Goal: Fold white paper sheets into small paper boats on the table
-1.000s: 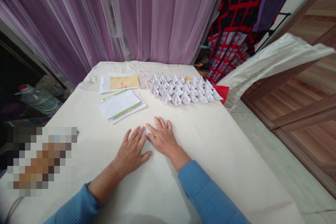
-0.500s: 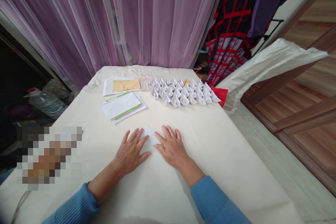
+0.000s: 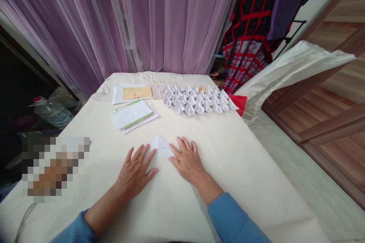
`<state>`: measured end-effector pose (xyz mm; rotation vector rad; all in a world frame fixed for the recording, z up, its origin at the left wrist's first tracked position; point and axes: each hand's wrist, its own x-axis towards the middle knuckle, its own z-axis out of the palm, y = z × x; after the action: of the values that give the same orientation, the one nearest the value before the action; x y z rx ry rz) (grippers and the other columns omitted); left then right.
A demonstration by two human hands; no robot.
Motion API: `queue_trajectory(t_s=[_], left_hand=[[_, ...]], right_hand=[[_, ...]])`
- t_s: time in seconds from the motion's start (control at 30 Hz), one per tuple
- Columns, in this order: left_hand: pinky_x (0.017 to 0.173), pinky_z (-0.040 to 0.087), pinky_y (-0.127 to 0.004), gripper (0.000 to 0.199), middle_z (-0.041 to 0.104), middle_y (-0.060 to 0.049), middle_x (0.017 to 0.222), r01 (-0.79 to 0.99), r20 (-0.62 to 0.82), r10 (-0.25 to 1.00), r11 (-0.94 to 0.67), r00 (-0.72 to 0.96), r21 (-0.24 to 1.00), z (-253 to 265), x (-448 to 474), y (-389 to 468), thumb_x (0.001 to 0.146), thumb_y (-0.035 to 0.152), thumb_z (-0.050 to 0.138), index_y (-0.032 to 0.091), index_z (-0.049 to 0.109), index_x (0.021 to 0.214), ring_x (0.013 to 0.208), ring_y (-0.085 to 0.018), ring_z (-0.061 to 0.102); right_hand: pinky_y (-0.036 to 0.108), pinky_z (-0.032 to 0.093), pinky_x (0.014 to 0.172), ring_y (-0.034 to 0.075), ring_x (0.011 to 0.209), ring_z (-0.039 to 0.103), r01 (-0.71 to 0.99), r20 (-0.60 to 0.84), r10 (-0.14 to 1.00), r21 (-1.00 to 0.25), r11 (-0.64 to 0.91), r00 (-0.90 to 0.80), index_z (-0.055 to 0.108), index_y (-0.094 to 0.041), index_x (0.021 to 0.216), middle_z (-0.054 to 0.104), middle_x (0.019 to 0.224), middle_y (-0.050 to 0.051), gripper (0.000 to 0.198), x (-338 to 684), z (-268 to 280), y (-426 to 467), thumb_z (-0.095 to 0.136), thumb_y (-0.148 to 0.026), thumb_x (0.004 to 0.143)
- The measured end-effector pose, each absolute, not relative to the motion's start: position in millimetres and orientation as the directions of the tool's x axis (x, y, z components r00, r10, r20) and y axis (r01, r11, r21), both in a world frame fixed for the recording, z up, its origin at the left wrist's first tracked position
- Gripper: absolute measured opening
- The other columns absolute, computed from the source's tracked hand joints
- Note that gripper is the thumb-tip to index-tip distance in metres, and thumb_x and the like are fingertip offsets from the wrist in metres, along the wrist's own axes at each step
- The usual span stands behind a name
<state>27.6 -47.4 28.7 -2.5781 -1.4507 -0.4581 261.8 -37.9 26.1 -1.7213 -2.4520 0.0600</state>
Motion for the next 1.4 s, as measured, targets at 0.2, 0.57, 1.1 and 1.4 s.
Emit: queue_trajectory(t_s=[0.2,0.57,1.1,1.4], left_hand=[[0.111,0.031,-0.055,0.052,0.058,-0.014,0.136,0.865,0.324,0.819,-0.502,0.473,0.009,29.9,19.7,-56.6,0.092,0.047,0.049,0.016,0.055,0.133,0.127,-0.033,0.051],[0.108,0.033,-0.059,0.04,0.07,-0.01,0.118,0.865,0.297,0.83,-0.502,0.473,0.025,54.1,6.1,-53.9,0.092,0.04,0.052,0.018,0.062,0.123,0.118,-0.033,0.058],[0.107,0.04,-0.044,0.043,0.063,-0.01,0.131,0.753,0.248,0.744,-0.654,0.621,0.075,31.3,29.3,-10.6,0.094,0.033,0.051,0.019,0.052,0.135,0.122,-0.024,0.056],[0.104,0.038,-0.047,0.025,0.068,-0.005,0.111,0.717,0.232,0.691,-0.696,0.684,-0.039,47.7,39.7,0.5,0.088,0.03,0.064,0.025,0.064,0.112,0.097,-0.022,0.064]], right_hand=[[0.056,0.022,0.11,0.031,0.141,0.03,0.934,0.109,0.939,-0.115,0.339,-0.327,0.047,-0.03,0.141,0.034,0.154,0.013,0.046,261.3,25.7,-39.3,0.043,-0.045,0.098],[0.044,0.029,0.108,0.025,0.127,0.047,0.91,0.312,0.901,-0.19,0.369,-0.3,0.061,-0.02,0.127,0.056,0.137,0.011,0.036,261.9,23.7,-44.1,0.043,-0.032,0.097],[0.045,0.033,0.109,0.026,0.132,0.044,0.862,0.21,0.885,-0.217,0.457,-0.416,0.063,-0.021,0.124,0.052,0.141,0.012,0.037,270.0,31.5,-29.3,0.059,-0.035,0.09],[0.041,0.04,0.103,0.024,0.125,0.051,0.805,0.235,0.827,-0.205,0.557,-0.512,0.064,-0.022,0.12,0.059,0.133,0.009,0.032,270.9,34.6,-19.3,0.061,-0.03,0.089]])
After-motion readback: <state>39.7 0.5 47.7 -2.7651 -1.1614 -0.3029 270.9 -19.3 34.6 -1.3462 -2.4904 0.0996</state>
